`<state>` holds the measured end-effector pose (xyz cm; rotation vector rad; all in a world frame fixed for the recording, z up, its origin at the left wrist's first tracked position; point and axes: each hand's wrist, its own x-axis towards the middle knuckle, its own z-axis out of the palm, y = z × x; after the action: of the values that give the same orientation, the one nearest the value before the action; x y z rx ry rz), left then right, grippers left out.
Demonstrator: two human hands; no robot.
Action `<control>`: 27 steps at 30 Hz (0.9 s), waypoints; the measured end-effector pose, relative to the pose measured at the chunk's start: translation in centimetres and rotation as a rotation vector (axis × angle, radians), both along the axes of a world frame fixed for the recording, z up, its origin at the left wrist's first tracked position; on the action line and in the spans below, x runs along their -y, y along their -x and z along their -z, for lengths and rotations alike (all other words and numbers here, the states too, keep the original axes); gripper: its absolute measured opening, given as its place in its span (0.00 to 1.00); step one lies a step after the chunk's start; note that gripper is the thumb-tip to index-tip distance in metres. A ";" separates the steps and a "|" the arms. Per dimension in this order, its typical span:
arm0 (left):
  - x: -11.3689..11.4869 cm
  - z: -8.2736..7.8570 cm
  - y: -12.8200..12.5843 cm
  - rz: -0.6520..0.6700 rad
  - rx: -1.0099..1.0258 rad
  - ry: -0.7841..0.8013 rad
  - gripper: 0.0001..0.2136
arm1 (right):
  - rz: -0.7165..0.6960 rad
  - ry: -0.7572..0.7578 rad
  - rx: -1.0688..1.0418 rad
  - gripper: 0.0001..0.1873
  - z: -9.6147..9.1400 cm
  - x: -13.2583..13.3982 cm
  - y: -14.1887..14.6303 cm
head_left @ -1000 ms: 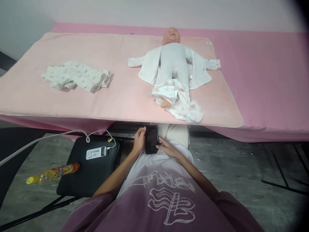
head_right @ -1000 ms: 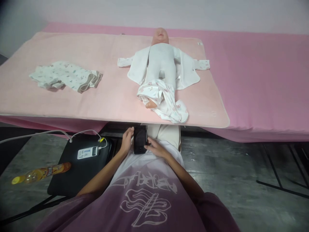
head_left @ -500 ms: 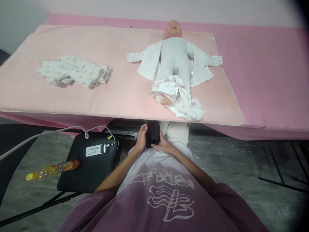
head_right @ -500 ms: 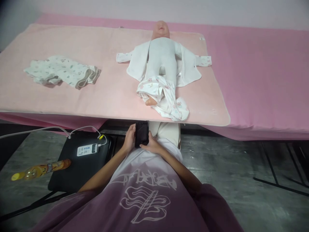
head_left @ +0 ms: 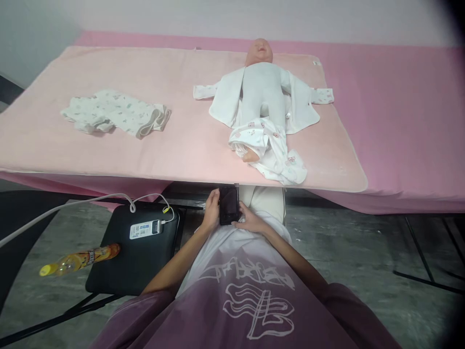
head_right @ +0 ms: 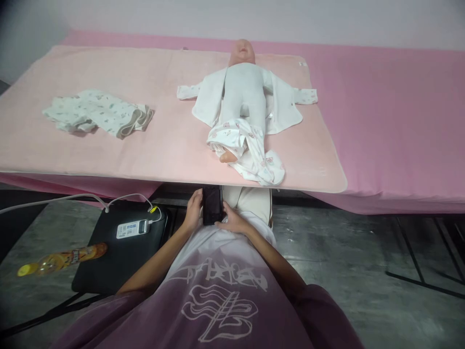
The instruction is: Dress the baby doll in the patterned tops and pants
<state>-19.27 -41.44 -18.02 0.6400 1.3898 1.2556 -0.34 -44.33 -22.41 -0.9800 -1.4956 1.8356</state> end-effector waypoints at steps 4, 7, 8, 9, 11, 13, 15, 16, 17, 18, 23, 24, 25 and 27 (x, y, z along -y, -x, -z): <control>-0.3 -0.4 0.1 0.000 -0.048 0.014 0.28 | -0.008 -0.015 -0.001 0.53 -0.4 0.0 0.1; -0.5 -0.7 0.2 0.030 -0.073 -0.024 0.28 | 0.003 -0.021 0.019 0.52 -0.5 0.1 0.0; -0.5 -0.7 0.2 0.028 -0.061 -0.023 0.28 | 0.005 -0.020 0.029 0.50 -0.4 0.2 0.0; -0.5 -0.8 0.1 0.023 -0.036 -0.017 0.28 | 0.006 -0.019 0.036 0.49 -0.4 0.2 -0.1; -0.5 -1.0 0.0 0.006 0.026 -0.006 0.29 | 0.006 -0.020 0.039 0.46 -0.3 0.3 -0.1; -0.5 -0.9 -0.1 -0.004 0.067 -0.004 0.29 | 0.012 -0.017 0.029 0.44 -0.1 0.3 0.0; -0.6 -0.6 -0.1 -0.004 0.061 -0.004 0.30 | 0.032 -0.002 0.013 0.40 0.1 0.3 0.1; -0.8 -0.3 -0.1 0.001 0.046 -0.002 0.30 | 0.047 0.009 0.007 0.38 0.1 0.2 0.2; -0.9 0.1 -0.1 0.009 0.027 0.004 0.30 | 0.064 0.021 0.004 0.35 0.2 0.2 0.3; -1.2 0.5 -0.1 0.017 0.004 0.012 0.30 | 0.084 0.032 0.004 0.33 0.2 0.2 0.4; -2.8 2.7 -0.4 0.073 -0.183 0.054 0.26 | 0.230 -0.021 0.132 0.21 0.0 -0.1 0.4; -3.2 3.1 -0.5 0.096 -0.228 0.050 0.26 | 0.268 -0.050 0.183 0.19 0.0 -0.2 0.3; -3.6 3.4 -0.6 0.122 -0.270 0.050 0.25 | 0.300 -0.075 0.236 0.18 0.0 -0.3 0.2; -4.3 3.9 -0.8 0.162 -0.350 0.072 0.26 | 0.346 -0.109 0.337 0.17 0.1 -0.6 0.1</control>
<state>-18.48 -37.12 -21.93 0.9352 1.6241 0.9909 -0.40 -43.71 -22.47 -1.4457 -1.4823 1.3803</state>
